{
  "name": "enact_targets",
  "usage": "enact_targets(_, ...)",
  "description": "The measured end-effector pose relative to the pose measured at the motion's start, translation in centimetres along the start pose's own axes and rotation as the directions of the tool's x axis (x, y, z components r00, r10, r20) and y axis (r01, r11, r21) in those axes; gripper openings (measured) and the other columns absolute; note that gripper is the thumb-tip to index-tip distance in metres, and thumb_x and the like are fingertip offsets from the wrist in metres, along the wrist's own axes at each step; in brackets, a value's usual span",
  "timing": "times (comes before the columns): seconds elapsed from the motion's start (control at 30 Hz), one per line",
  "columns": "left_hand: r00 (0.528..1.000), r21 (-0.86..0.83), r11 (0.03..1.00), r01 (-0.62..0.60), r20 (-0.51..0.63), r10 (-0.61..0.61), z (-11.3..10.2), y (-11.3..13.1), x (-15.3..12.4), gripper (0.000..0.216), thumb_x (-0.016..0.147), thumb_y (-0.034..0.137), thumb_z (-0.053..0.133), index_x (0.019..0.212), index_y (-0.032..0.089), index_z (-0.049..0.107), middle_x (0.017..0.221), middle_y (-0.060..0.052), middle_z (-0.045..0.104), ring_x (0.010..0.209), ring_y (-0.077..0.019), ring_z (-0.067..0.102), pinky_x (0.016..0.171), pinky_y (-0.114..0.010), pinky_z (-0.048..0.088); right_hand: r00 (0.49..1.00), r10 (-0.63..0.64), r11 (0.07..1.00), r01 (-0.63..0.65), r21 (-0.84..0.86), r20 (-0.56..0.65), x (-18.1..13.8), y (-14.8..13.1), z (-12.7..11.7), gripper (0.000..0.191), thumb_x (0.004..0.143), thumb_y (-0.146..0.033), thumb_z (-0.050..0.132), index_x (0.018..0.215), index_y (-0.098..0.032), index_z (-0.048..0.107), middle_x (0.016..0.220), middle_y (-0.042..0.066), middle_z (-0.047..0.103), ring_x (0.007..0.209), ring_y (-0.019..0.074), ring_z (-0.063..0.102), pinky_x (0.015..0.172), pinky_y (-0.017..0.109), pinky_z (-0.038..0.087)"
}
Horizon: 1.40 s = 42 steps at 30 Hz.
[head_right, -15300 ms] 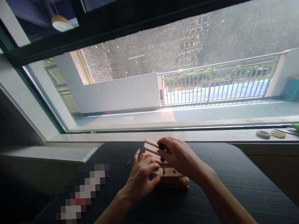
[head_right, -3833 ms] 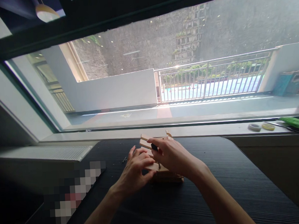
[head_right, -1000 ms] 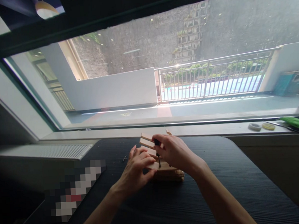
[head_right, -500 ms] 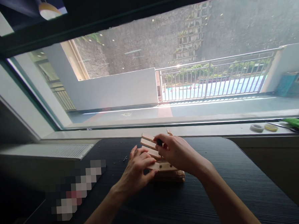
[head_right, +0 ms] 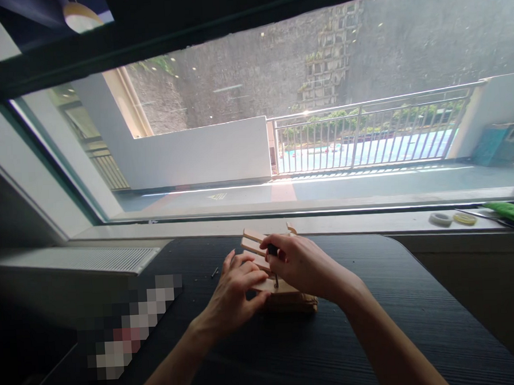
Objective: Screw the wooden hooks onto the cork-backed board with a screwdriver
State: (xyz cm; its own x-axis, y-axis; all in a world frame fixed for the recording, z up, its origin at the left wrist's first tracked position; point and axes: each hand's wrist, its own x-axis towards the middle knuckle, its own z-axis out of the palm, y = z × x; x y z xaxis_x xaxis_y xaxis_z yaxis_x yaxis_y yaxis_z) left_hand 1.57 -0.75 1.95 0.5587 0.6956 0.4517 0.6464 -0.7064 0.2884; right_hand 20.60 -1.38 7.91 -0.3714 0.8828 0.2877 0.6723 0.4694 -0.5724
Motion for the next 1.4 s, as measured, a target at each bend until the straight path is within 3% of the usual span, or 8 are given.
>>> enact_targets(0.87, 1.000, -0.004, 1.000, -0.008, -0.002, 0.008, -0.12, 0.20, -0.02, 0.012, 0.078, 0.028, 0.063, 0.089, 0.026, 0.064, 0.096, 0.000, 0.064, 0.112, -0.0219, 0.044, 0.110, -0.051, 0.010, 0.999, -0.019, 0.999, 0.020, 0.045, -0.041, 0.21, 0.07, 0.33, 0.024, 0.083, -0.028, 0.048, 0.102, -0.021, 0.061, 0.081, 0.002, 0.066, 0.067, 0.0130, 0.056, 0.062, 0.025, 0.042)
enact_targets(1.13, 1.000, -0.006, 1.000, -0.009, -0.008, 0.009, 0.00, 0.17, 0.02, 0.012, 0.077, 0.026, 0.062, 0.089, 0.026, 0.064, 0.095, 0.001, 0.064, 0.111, -0.0215, 0.045, 0.110, -0.050, 0.009, 0.999, -0.025, 1.000, 0.026, 0.007, -0.043, 0.36, -0.44, 0.50, 0.016, 0.083, -0.032, 0.052, 0.087, -0.019, 0.061, 0.070, -0.001, 0.061, 0.063, 0.0116, 0.052, 0.058, 0.023, 0.039)
enact_targets(1.4, 1.000, -0.006, 1.000, -0.011, -0.004, 0.011, 0.08, -0.06, -0.02, 0.012, 0.077, 0.027, 0.062, 0.089, 0.026, 0.064, 0.096, 0.000, 0.064, 0.112, -0.0224, 0.045, 0.109, -0.051, 0.013, 1.000, 0.002, 1.000, -0.003, -0.020, -0.031, 0.21, 0.05, 0.19, 0.026, 0.082, -0.029, 0.051, 0.105, -0.022, 0.060, 0.080, 0.001, 0.066, 0.064, 0.0127, 0.056, 0.061, 0.025, 0.041)
